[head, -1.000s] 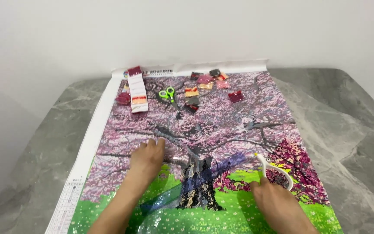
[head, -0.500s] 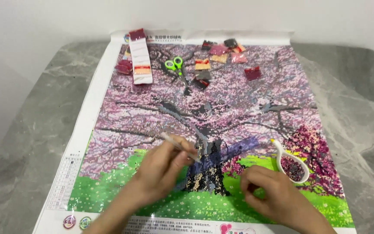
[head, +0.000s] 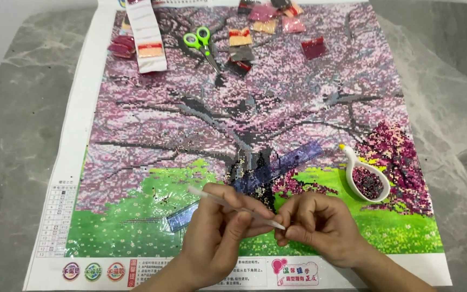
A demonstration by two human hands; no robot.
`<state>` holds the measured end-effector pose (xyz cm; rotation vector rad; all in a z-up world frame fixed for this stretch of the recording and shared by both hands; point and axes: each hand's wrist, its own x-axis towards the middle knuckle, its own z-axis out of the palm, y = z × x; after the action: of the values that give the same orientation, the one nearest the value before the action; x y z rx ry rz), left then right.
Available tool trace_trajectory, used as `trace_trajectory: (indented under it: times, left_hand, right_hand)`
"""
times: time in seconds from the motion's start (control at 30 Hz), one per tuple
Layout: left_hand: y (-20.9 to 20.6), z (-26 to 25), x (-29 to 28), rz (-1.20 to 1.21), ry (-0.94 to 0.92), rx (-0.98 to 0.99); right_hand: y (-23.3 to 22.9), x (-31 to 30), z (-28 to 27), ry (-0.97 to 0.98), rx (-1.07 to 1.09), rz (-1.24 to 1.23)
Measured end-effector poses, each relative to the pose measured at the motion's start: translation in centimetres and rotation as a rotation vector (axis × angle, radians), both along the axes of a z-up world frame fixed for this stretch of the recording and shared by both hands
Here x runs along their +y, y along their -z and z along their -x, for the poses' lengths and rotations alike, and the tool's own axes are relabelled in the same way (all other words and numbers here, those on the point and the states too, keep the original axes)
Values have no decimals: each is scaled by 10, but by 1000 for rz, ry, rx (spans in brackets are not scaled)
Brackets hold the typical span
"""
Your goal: The person is performing diamond painting, which involves using a pen tool to pick up small resin diamonds and place them onto a coded adhesive canvas, occasionally using a ruler for alignment.
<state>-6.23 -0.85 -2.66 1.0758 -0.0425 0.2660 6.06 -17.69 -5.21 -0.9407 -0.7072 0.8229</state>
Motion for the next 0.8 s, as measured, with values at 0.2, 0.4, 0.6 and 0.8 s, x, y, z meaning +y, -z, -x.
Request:
trace_trajectory:
  times: [0.2,0.4,0.6,0.8]
  left_hand:
    - [1,-1,6,-135,37,-5]
    - [-1,-3,12,-226,58,3]
    - [-2,-3,17,-241,72,46]
    - [-2,-4,17,-249,75,31]
  right_hand:
    - [8,-3,1,6,42,31]
    - [15,-3,2,-2,96,26]
    - [17,0,5,-2,141,17]
    - [21,-1,6,-1,204,10]
